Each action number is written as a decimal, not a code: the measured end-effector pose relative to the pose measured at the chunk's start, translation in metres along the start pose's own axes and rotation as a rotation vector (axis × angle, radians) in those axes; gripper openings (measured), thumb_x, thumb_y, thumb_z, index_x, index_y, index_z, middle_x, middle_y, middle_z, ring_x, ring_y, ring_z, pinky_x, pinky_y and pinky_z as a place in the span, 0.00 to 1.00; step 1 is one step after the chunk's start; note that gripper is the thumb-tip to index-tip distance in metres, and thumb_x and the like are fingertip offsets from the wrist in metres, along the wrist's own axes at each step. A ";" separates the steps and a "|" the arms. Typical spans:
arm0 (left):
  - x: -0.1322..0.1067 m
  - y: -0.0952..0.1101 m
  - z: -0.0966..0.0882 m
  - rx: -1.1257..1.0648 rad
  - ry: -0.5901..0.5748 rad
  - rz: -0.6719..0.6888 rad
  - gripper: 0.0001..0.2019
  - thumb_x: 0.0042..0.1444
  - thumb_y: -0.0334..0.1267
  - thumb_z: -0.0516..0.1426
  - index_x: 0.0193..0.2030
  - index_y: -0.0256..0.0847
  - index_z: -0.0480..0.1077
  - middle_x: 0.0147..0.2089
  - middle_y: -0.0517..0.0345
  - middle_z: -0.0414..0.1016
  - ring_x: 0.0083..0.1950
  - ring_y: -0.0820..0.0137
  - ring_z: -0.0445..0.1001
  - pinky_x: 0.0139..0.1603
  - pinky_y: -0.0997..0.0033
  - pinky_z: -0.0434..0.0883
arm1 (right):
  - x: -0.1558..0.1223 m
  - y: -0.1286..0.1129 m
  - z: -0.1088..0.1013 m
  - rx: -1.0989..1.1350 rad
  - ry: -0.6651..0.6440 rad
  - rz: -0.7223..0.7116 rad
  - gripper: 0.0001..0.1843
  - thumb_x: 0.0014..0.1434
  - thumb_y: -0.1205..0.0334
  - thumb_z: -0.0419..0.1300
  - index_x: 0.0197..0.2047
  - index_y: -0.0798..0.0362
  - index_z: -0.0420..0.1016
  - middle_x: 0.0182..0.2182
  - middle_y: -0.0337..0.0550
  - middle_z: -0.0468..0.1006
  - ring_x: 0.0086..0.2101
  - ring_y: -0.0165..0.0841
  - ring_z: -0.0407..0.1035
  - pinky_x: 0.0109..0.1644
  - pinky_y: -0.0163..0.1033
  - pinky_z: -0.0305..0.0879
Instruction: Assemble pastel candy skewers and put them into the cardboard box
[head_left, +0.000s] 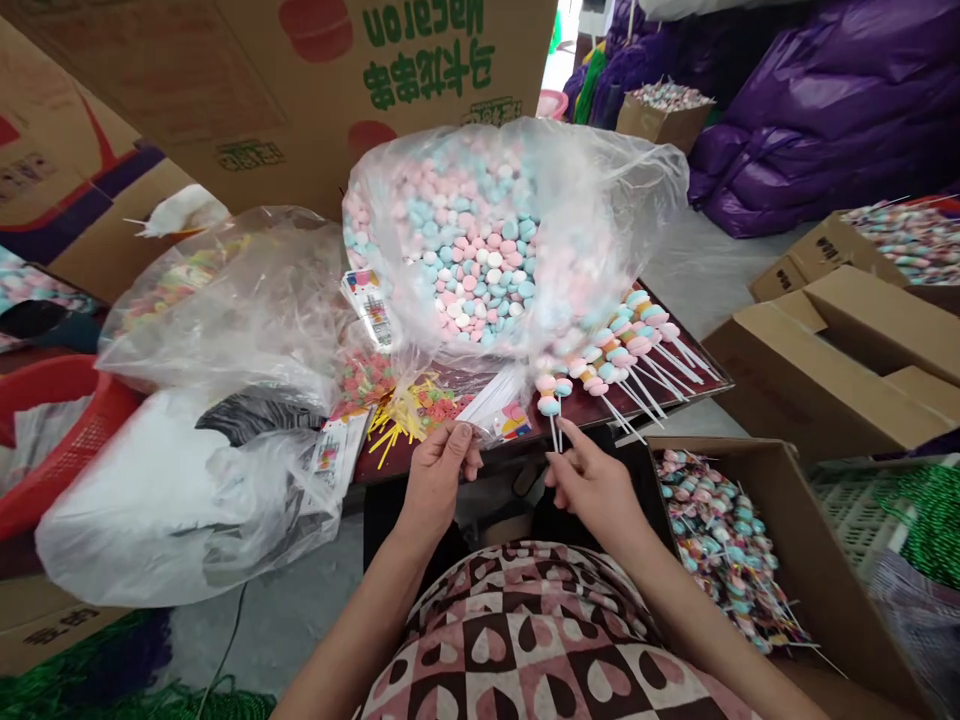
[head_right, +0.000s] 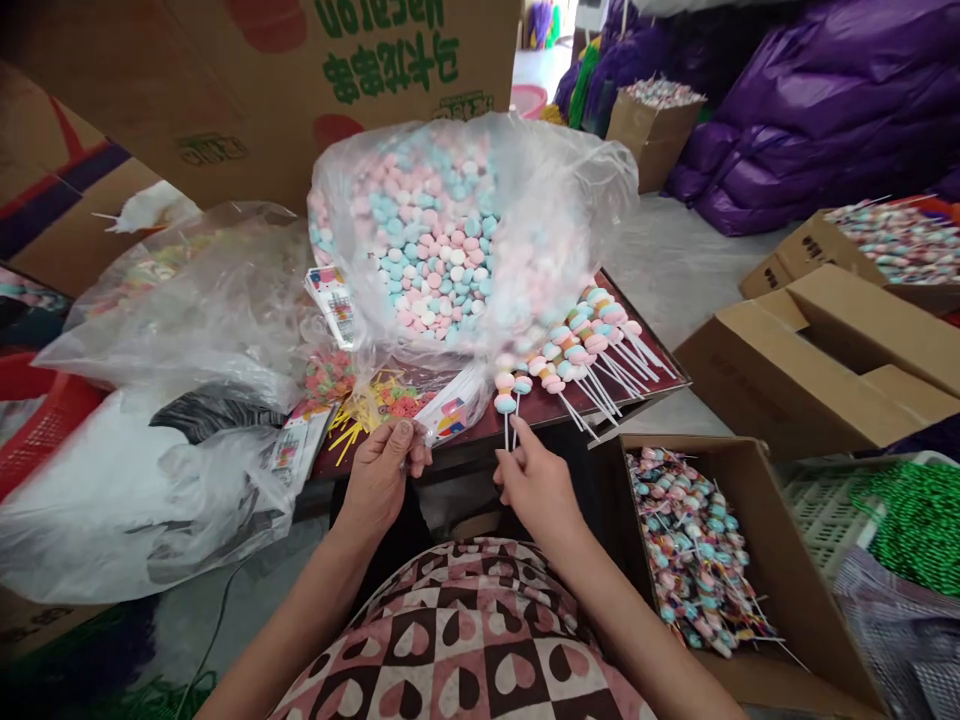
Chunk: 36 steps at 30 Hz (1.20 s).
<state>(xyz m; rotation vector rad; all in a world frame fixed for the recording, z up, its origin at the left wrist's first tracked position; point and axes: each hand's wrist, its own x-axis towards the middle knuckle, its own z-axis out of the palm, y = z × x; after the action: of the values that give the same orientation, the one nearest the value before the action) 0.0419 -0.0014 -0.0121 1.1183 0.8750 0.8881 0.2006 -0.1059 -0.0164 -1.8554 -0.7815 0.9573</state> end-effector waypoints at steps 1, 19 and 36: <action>0.005 0.000 0.003 -0.006 -0.008 -0.002 0.16 0.56 0.51 0.61 0.30 0.39 0.70 0.20 0.65 0.67 0.20 0.79 0.62 0.26 0.74 0.62 | -0.003 0.000 -0.010 0.161 -0.013 0.063 0.36 0.58 0.50 0.58 0.67 0.55 0.61 0.23 0.37 0.76 0.18 0.30 0.66 0.24 0.36 0.63; 0.047 -0.005 0.012 -0.023 -0.155 -0.015 0.22 0.47 0.60 0.64 0.30 0.41 0.74 0.22 0.61 0.70 0.23 0.74 0.68 0.28 0.71 0.66 | -0.046 0.039 -0.086 0.499 -0.033 0.258 0.24 0.45 0.43 0.71 0.39 0.52 0.82 0.20 0.40 0.74 0.16 0.27 0.62 0.21 0.36 0.59; 0.019 0.002 -0.007 0.163 -0.257 0.128 0.19 0.55 0.55 0.60 0.32 0.39 0.75 0.24 0.61 0.71 0.26 0.74 0.69 0.35 0.71 0.66 | -0.053 0.068 -0.096 0.371 -0.136 0.067 0.22 0.50 0.43 0.68 0.39 0.52 0.83 0.22 0.42 0.75 0.18 0.28 0.64 0.24 0.37 0.62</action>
<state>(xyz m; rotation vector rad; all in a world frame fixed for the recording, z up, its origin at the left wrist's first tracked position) 0.0427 0.0183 -0.0143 1.4085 0.6778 0.7659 0.2643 -0.2165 -0.0316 -1.5133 -0.5769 1.1932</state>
